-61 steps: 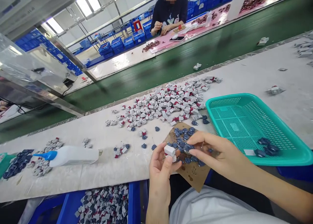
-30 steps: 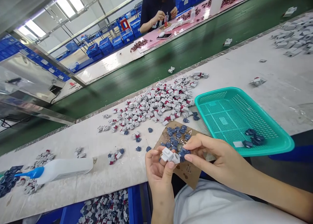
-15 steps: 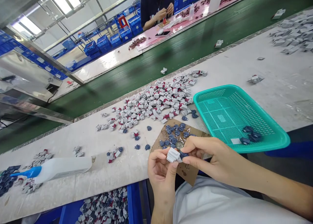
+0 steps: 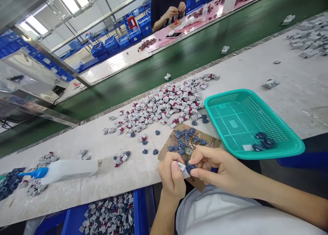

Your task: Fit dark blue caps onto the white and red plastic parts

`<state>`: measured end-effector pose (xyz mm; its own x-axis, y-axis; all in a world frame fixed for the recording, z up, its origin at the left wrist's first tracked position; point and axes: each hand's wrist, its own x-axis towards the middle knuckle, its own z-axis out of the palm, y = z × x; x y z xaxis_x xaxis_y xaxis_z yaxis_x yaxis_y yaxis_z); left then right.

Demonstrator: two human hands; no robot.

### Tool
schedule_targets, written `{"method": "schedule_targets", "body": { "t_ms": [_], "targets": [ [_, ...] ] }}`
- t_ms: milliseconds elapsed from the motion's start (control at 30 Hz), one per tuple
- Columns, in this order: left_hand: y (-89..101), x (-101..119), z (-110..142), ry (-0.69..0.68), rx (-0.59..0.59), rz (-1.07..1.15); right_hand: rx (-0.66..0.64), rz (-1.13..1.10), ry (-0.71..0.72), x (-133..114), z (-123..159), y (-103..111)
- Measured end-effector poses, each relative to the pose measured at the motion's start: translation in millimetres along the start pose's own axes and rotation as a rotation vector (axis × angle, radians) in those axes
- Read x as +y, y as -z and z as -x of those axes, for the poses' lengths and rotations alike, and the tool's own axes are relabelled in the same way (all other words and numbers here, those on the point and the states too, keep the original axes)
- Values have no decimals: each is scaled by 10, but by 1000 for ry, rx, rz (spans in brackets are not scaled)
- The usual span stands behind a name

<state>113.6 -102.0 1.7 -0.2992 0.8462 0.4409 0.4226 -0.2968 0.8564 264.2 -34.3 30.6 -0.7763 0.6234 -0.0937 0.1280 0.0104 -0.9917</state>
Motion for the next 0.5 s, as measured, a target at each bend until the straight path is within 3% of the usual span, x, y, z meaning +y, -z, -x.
{"method": "schedule_targets", "body": {
  "t_ms": [133,333,500],
  "targets": [
    [-92,38,46,21,61,-6,-20,56,0,-13,24,7],
    [-185,100,121,79,165,18,-66,-51,4,9,69,-33],
    [-243,163,73,157,183,16,-83,-30,25,-15,-14,84]
  ]
}}
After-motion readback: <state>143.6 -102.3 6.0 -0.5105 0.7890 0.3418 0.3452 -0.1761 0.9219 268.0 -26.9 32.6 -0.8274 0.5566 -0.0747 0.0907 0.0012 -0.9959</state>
